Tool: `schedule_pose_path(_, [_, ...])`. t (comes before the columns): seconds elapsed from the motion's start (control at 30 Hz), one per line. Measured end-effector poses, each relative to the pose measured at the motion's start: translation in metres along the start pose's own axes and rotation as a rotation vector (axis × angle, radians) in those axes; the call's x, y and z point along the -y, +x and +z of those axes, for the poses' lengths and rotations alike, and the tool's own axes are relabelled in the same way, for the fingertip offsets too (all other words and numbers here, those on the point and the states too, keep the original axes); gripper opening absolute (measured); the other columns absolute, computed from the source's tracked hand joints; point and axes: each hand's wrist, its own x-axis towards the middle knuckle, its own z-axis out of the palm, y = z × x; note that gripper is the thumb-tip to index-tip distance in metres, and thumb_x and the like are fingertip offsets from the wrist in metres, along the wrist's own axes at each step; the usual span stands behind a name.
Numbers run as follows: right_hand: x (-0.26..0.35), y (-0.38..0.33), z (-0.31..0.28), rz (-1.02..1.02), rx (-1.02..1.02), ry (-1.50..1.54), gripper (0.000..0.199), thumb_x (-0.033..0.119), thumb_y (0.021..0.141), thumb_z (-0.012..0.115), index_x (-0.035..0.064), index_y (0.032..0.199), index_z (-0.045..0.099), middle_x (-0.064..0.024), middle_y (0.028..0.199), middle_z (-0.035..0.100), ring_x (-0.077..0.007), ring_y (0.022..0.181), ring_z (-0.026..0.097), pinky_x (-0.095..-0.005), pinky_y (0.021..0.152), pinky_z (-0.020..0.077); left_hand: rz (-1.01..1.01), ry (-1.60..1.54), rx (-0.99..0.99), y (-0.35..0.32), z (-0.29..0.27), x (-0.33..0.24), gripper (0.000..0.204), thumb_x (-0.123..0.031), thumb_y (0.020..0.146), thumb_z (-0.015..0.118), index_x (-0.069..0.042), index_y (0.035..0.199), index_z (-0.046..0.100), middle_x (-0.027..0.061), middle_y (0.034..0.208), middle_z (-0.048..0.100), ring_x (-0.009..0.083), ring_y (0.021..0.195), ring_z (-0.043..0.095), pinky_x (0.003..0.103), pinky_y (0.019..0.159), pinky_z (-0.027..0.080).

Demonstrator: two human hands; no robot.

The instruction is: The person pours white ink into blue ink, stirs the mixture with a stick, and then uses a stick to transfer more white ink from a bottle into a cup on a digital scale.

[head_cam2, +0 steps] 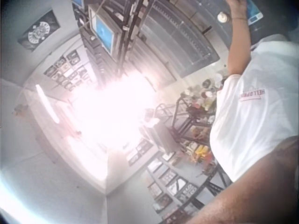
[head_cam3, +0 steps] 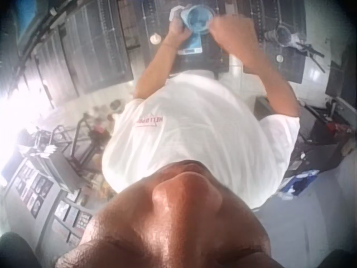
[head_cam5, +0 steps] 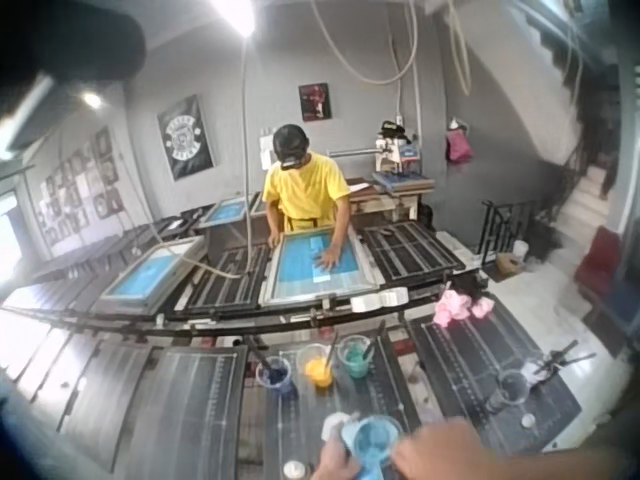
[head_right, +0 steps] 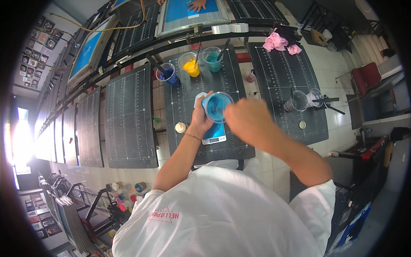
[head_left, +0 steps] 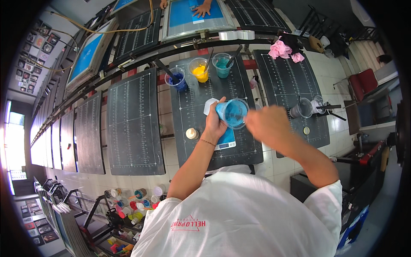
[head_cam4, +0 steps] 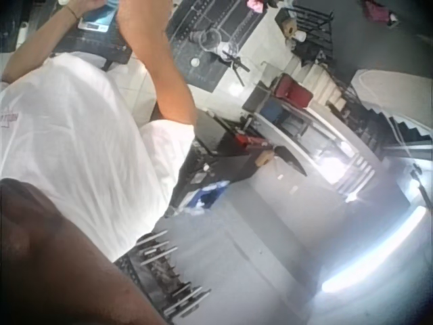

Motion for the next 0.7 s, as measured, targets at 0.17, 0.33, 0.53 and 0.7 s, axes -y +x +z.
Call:
schedule_pose_path(0.17, [-0.003,0.002,0.007,0.007,0.064,-0.169,0.021,0.024,0.092,0.063,0.0086,0.079,0.071,-0.0137,0.069,0.071,-0.0337,0.065,0.072,-0.0458,0.059,0.0559,-0.02,0.044,0.023,0.011,-0.008,-0.006,0.05,-0.036,0.11,0.037,-0.005,0.147,0.049,0.0059,0.103,0.068,0.018,0.092,0.069,0.035,0.089,0.059])
schedule_pose_path(0.33, [-0.014,0.014,0.007,0.137,0.001,-0.142,0.013,0.018,0.083,0.07,0.0065,0.078,0.072,-0.0141,0.072,0.072,-0.0315,0.073,0.075,-0.0423,0.061,0.0571,-0.011,0.074,0.052,0.018,-0.009,-0.006,0.05,-0.038,0.11,0.035,-0.007,0.147,0.047,0.0094,0.115,0.067,0.0224,0.105,0.067,0.04,0.095,0.057])
schedule_pose_path(0.53, [-0.011,0.003,0.026,0.414,0.378,0.644,0.037,0.028,0.099,0.057,0.0013,0.077,0.069,-0.0162,0.07,0.067,-0.0293,0.069,0.068,-0.0438,0.064,0.0494,0.16,0.068,0.053,0.022,-0.007,-0.007,0.05,-0.041,0.11,0.034,-0.007,0.144,0.049,0.0113,0.12,0.066,0.0262,0.112,0.066,0.045,0.101,0.054])
schedule_pose_path(0.7, [-0.005,0.002,0.031,0.478,0.131,0.852,0.037,0.03,0.1,0.056,0.0041,0.078,0.071,-0.0159,0.072,0.069,-0.0333,0.07,0.068,-0.046,0.064,0.0518,0.098,0.064,0.144,0.031,-0.023,-0.005,0.047,-0.04,0.11,0.034,-0.007,0.132,0.058,0.011,0.116,0.069,0.026,0.115,0.065,0.045,0.103,0.053])
